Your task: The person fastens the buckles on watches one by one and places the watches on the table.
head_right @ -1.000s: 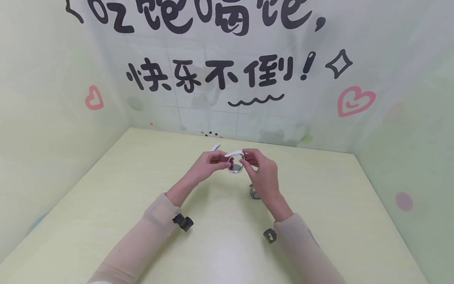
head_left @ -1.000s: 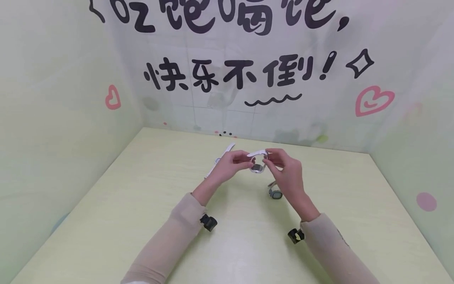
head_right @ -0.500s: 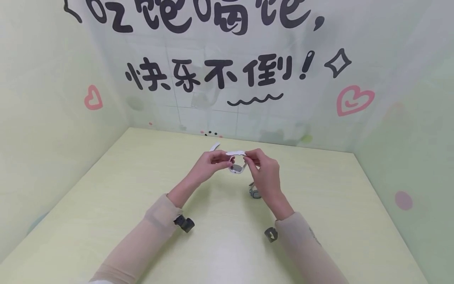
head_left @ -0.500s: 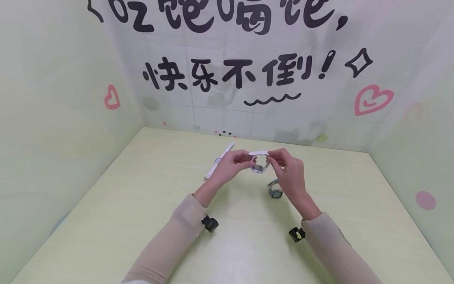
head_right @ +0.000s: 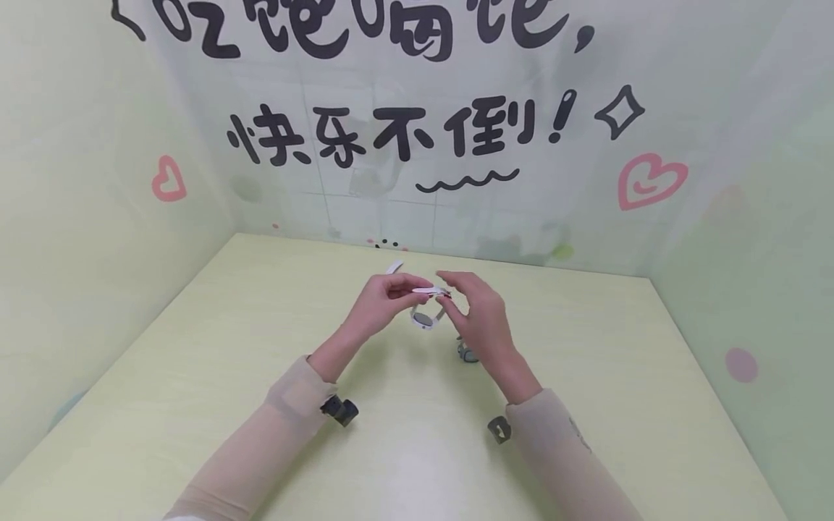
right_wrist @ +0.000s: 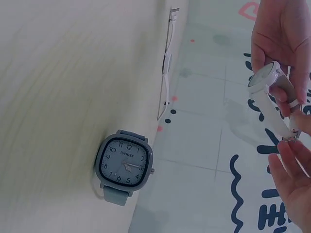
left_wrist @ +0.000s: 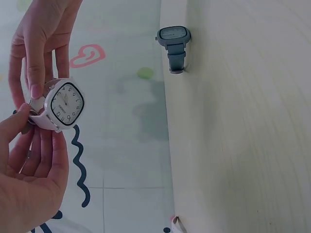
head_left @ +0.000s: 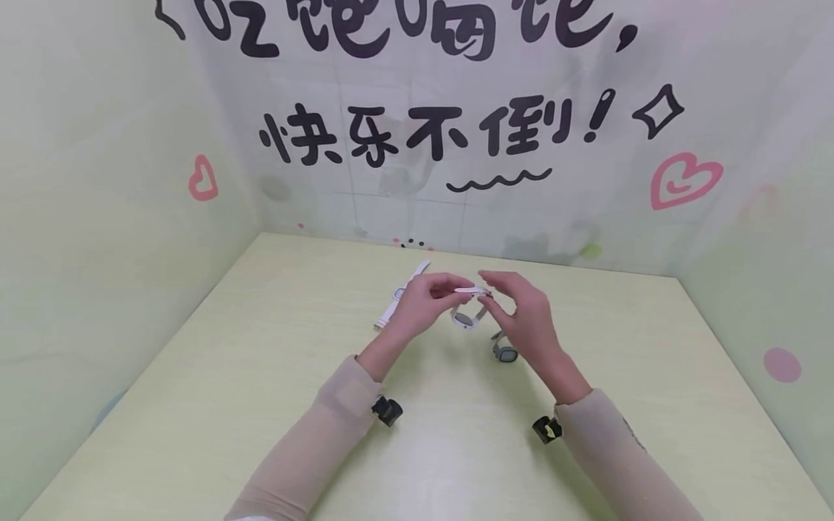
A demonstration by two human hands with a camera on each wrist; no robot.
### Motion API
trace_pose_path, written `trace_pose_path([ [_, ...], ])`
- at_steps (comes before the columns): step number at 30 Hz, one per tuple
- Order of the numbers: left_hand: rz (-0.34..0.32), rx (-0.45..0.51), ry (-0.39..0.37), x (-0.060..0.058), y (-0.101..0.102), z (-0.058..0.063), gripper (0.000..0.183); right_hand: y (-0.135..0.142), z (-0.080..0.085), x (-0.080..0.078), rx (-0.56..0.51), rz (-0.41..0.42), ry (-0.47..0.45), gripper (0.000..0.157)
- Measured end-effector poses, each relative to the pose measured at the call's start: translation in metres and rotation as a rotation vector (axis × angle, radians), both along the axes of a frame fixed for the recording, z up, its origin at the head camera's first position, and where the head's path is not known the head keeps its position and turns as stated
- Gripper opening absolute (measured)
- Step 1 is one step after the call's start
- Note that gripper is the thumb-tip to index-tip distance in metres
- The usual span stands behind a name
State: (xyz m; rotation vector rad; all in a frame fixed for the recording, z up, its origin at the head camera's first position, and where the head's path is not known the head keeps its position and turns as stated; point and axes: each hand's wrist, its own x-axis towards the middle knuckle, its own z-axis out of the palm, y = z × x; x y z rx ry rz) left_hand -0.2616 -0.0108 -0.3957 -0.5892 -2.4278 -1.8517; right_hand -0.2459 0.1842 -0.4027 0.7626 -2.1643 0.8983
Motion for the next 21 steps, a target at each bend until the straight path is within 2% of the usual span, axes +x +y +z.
trace_pose_path([
  [3,-0.024,-0.02,0.017,0.0004,0.0003,0.0001,0.024,-0.0004,0.001,-0.0002,0.037,0.047,0.04,0.032],
  [9,-0.025,-0.007,0.02,0.0004,0.0005,0.001,0.023,0.0001,0.0024,0.0015,0.017,0.016,0.117,0.02],
  [21,-0.032,0.006,0.044,0.0006,-0.0025,0.0017,0.022,0.0013,0.0002,0.0014,0.027,0.05,0.074,0.021],
])
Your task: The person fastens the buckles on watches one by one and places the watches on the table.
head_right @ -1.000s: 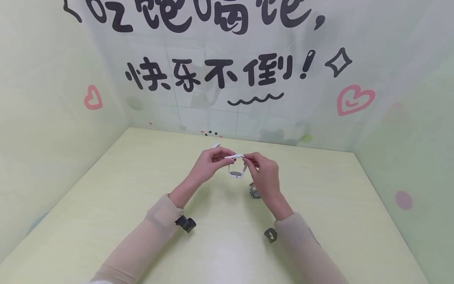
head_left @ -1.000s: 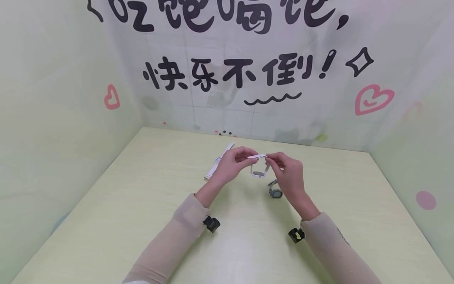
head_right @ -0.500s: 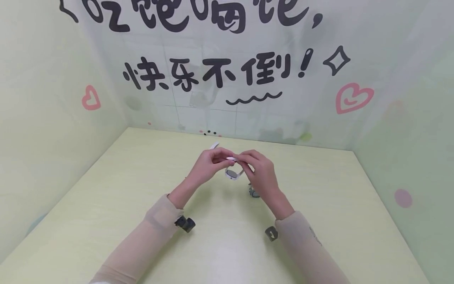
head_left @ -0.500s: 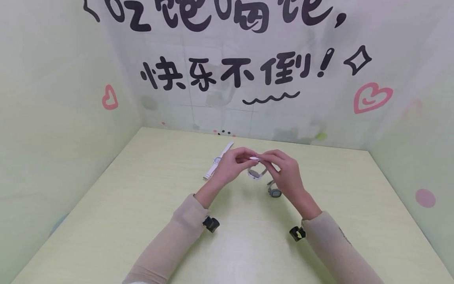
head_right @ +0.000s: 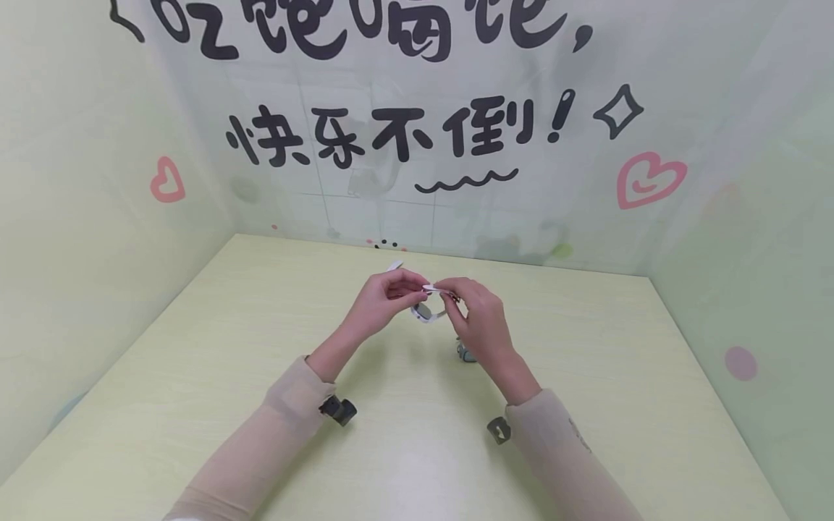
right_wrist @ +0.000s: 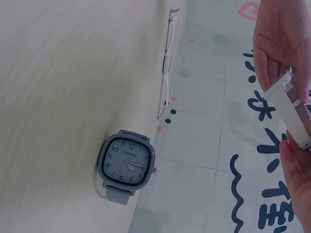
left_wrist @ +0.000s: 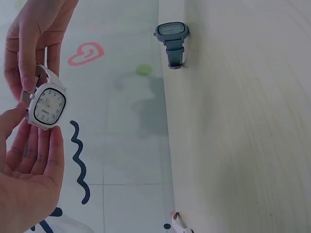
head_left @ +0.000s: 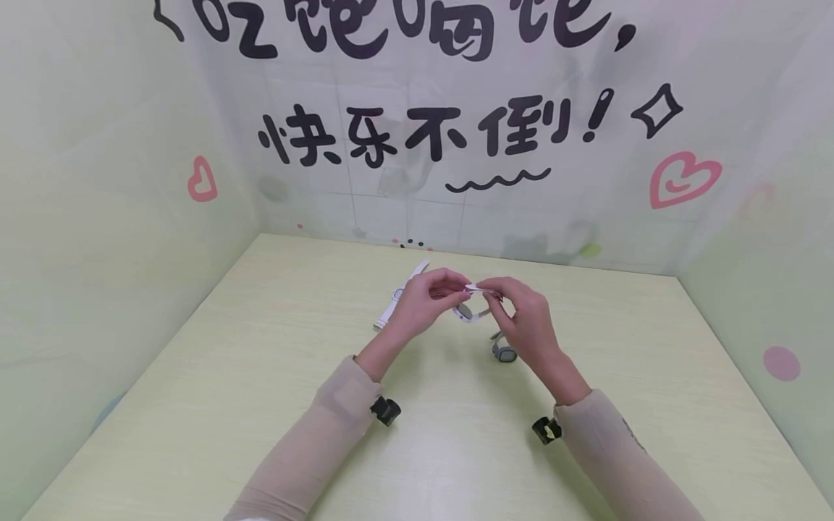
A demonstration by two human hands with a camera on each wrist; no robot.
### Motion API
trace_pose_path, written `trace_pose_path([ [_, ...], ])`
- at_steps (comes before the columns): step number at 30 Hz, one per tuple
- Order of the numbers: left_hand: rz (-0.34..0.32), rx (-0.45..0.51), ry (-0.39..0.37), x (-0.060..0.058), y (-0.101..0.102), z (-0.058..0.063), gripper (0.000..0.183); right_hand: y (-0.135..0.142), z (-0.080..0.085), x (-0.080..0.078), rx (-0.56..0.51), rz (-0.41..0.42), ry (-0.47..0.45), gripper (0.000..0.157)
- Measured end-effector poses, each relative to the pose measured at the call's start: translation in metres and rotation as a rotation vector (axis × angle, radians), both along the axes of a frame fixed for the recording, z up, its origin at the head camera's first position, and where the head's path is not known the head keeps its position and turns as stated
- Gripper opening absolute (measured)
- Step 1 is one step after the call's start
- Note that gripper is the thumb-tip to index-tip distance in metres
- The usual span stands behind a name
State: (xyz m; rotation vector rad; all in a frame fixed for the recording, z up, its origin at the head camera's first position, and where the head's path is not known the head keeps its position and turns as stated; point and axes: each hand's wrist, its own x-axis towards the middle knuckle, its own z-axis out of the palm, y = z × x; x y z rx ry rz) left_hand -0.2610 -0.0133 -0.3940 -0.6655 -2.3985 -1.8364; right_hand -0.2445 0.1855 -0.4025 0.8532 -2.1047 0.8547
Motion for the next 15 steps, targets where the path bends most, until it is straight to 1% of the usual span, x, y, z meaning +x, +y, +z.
trace_pose_path([
  [6,-0.005,-0.017,0.011,0.0003,-0.0017,-0.0002,0.019,-0.0004,-0.0024,-0.0009,0.025,0.04,0.0,0.022],
  [11,-0.016,-0.037,0.018,0.0,-0.0023,-0.0002,0.02,-0.0024,-0.0031,-0.0001,0.025,0.026,-0.022,0.019],
  [15,-0.012,-0.042,0.03,0.0002,-0.0034,-0.0004,0.02,-0.0041,-0.0035,0.0003,0.026,0.025,-0.028,0.018],
])
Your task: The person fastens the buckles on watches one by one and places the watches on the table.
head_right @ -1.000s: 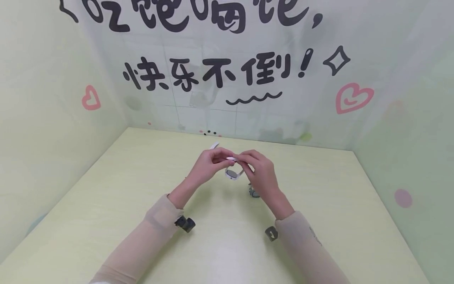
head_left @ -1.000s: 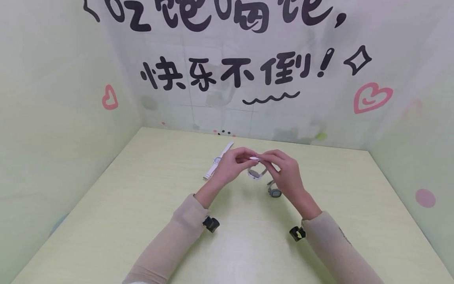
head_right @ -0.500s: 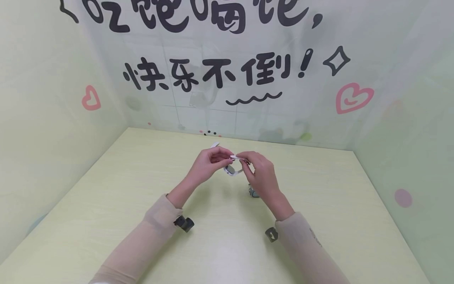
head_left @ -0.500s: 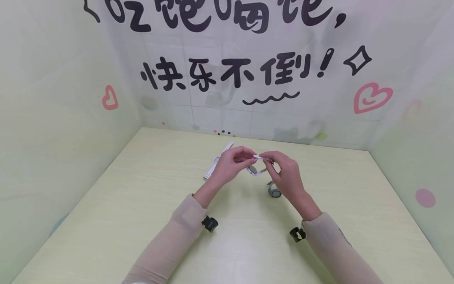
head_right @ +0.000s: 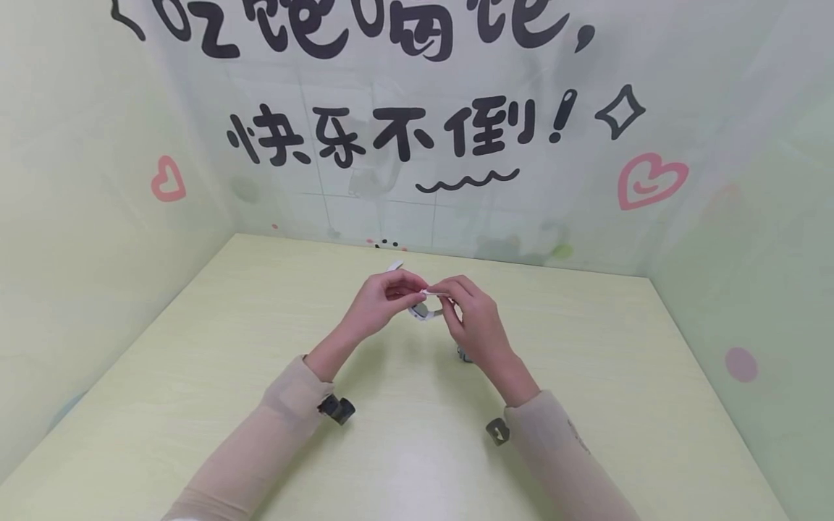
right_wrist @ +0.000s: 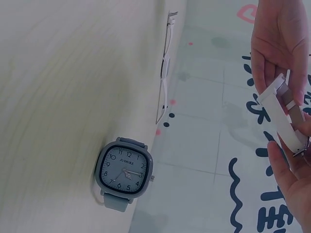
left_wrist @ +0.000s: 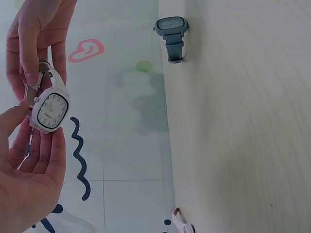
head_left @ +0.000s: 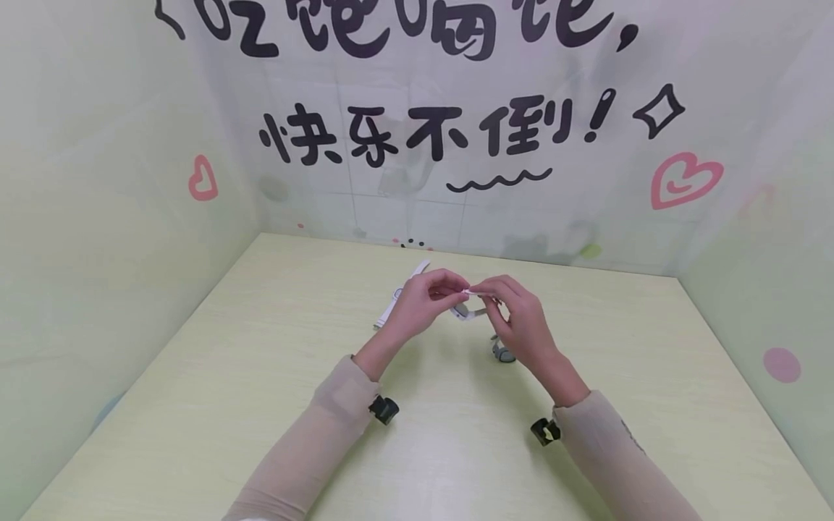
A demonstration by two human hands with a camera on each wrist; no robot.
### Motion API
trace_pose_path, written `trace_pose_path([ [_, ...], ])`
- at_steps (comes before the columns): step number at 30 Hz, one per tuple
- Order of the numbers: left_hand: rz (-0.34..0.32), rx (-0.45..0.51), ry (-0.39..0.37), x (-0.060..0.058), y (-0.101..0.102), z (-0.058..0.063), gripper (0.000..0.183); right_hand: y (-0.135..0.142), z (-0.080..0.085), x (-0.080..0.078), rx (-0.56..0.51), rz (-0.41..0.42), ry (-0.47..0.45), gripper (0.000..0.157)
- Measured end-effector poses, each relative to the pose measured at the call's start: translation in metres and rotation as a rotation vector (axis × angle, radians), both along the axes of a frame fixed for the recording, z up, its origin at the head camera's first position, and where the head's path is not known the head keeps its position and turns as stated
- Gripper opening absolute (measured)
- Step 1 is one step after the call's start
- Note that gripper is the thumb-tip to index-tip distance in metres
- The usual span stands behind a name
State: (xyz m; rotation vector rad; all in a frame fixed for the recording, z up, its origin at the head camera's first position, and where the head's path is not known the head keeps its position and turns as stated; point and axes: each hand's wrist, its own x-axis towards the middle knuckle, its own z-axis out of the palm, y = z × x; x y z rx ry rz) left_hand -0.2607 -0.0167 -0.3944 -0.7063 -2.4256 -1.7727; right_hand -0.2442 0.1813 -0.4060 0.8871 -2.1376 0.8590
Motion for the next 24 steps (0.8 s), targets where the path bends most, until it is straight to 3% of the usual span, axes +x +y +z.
trace_pose_path([
  [7,0.04,-0.002,0.002,0.0006,0.0014,-0.0033,0.018,-0.0016,0.0,0.0007,-0.003,-0.006,0.006,0.017],
  [16,0.025,-0.003,-0.033,0.0041,0.0049,-0.0053,0.018,-0.0034,-0.0009,0.0039,0.024,-0.02,-0.001,0.014],
  [24,0.047,-0.035,0.001,0.0042,0.004,-0.0026,0.017,-0.0058,0.002,0.0087,0.001,-0.031,-0.115,0.022],
])
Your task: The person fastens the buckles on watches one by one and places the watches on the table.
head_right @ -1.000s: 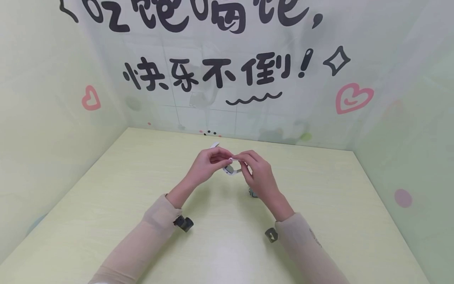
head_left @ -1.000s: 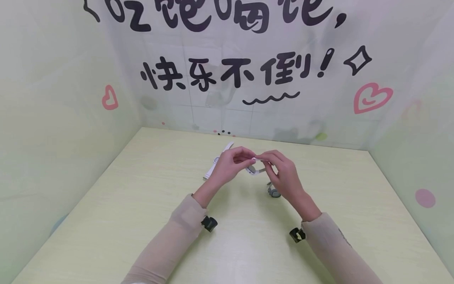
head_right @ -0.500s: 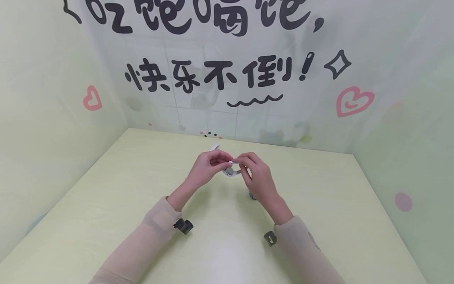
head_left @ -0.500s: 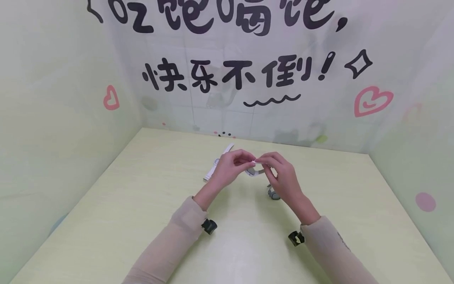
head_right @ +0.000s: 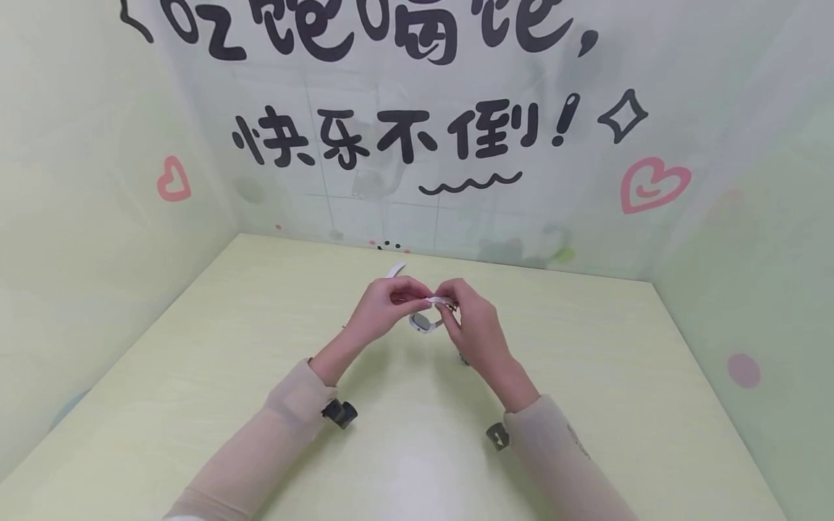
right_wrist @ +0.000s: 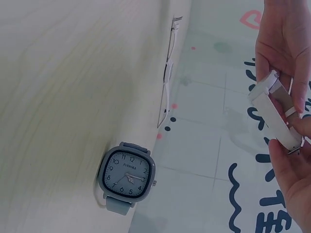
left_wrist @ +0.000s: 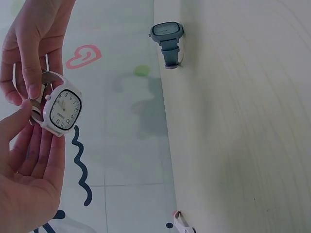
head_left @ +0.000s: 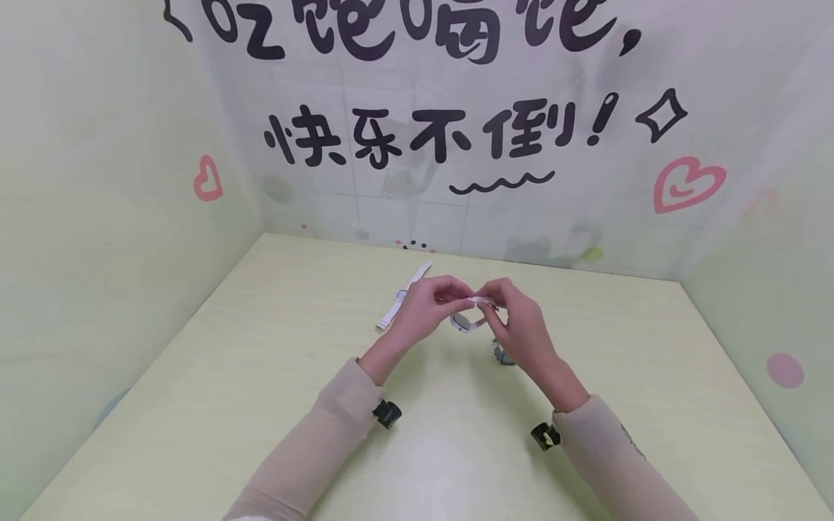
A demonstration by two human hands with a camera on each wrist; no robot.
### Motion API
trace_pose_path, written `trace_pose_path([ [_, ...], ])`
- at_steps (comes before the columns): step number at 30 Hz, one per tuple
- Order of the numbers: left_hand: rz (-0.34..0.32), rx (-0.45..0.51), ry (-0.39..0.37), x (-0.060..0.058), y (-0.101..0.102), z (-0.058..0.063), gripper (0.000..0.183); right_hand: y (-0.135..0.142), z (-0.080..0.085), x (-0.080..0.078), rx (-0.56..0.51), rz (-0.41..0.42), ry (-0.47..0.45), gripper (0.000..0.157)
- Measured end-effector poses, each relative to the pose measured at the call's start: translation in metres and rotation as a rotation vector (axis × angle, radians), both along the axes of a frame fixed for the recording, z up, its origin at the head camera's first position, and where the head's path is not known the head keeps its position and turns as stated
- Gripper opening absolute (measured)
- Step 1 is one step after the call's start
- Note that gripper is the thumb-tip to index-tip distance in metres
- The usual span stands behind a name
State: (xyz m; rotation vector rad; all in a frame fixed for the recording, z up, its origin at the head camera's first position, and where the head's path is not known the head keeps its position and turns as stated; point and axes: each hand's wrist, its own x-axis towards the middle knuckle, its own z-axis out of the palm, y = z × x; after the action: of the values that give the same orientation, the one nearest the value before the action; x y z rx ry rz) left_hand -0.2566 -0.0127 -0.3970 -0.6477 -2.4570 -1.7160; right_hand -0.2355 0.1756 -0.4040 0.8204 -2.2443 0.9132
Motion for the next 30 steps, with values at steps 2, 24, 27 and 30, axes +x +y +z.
trace_pose_path([
  [2,0.019,-0.002,0.003,-0.001,-0.001,0.0,0.016,0.001,0.0,-0.001,-0.005,0.006,-0.005,0.023],
  [24,0.017,0.268,-0.291,-0.005,-0.012,0.002,0.023,0.014,-0.01,-0.001,0.01,0.093,0.07,0.068],
  [27,0.012,0.312,-0.34,-0.004,-0.012,0.003,0.023,0.015,-0.009,0.0,0.035,0.102,0.043,0.081],
  [30,0.014,0.347,-0.387,-0.004,-0.012,0.005,0.023,0.014,-0.008,0.001,0.061,0.108,0.016,0.09],
])
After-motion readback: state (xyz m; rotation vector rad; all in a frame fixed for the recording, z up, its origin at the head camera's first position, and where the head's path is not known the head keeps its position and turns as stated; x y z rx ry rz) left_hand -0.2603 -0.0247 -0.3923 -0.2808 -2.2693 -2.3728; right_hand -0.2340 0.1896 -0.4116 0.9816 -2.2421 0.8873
